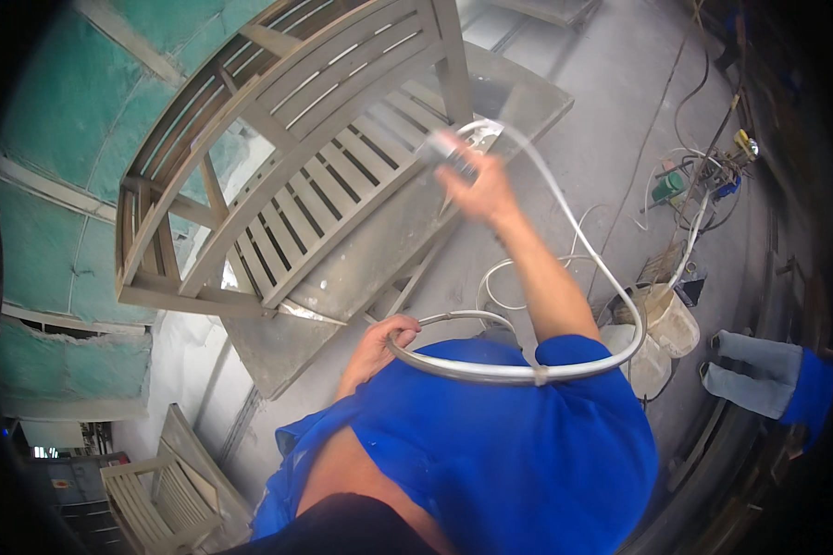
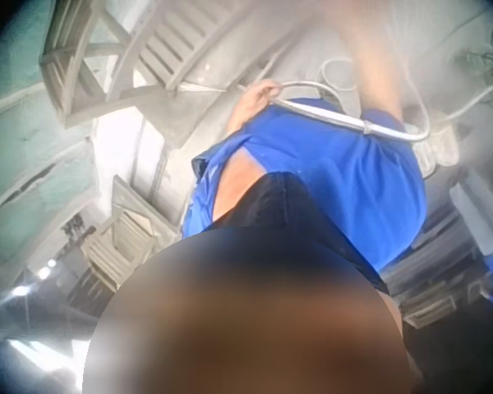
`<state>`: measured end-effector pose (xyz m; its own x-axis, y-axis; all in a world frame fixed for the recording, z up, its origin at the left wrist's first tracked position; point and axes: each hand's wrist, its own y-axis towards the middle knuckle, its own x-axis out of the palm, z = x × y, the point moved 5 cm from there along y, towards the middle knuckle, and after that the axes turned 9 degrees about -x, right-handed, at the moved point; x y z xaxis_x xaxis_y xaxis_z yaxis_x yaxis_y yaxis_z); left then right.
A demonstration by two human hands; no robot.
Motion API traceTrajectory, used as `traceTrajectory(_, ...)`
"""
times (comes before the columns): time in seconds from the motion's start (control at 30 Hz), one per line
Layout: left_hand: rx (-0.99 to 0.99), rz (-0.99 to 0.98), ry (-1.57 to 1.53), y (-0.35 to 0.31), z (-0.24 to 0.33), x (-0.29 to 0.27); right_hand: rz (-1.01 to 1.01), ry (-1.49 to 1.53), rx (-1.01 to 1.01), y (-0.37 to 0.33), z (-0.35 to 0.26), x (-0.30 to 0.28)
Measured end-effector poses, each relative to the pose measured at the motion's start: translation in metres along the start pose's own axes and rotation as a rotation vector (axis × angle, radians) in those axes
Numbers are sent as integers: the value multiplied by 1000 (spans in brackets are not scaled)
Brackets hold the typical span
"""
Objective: The person uses a spray gun to apply a light-colored coating to a wooden slatted furniture frame. They move around the object, spraying different sides and sections while holding the hose with the other hand.
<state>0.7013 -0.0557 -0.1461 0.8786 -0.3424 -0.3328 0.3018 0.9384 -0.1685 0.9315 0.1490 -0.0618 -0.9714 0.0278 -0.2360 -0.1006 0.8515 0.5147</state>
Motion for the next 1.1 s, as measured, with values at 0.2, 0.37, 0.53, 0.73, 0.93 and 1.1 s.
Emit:
traceTrajectory(0.2,61,-123,179,69,34,26,-135,42,-64,-17,32,-2)
traceTrajectory(0.37,-37,-95,80,93,37,37,413,122,101,6,84,-119)
traceTrajectory(0.53,-112,-79,174,103,36,42,658,555,340,4,169,-129)
traceTrajectory(0.73,-273,0,259,94,33,40,779,482,757,-38,310,-79)
traceTrajectory(0.93,-511,57,129,68,25,45,646,338,921,-73,333,-57)
traceTrajectory(1.1,-376,61,119,69,21,44,486,477,430,-57,233,-14)
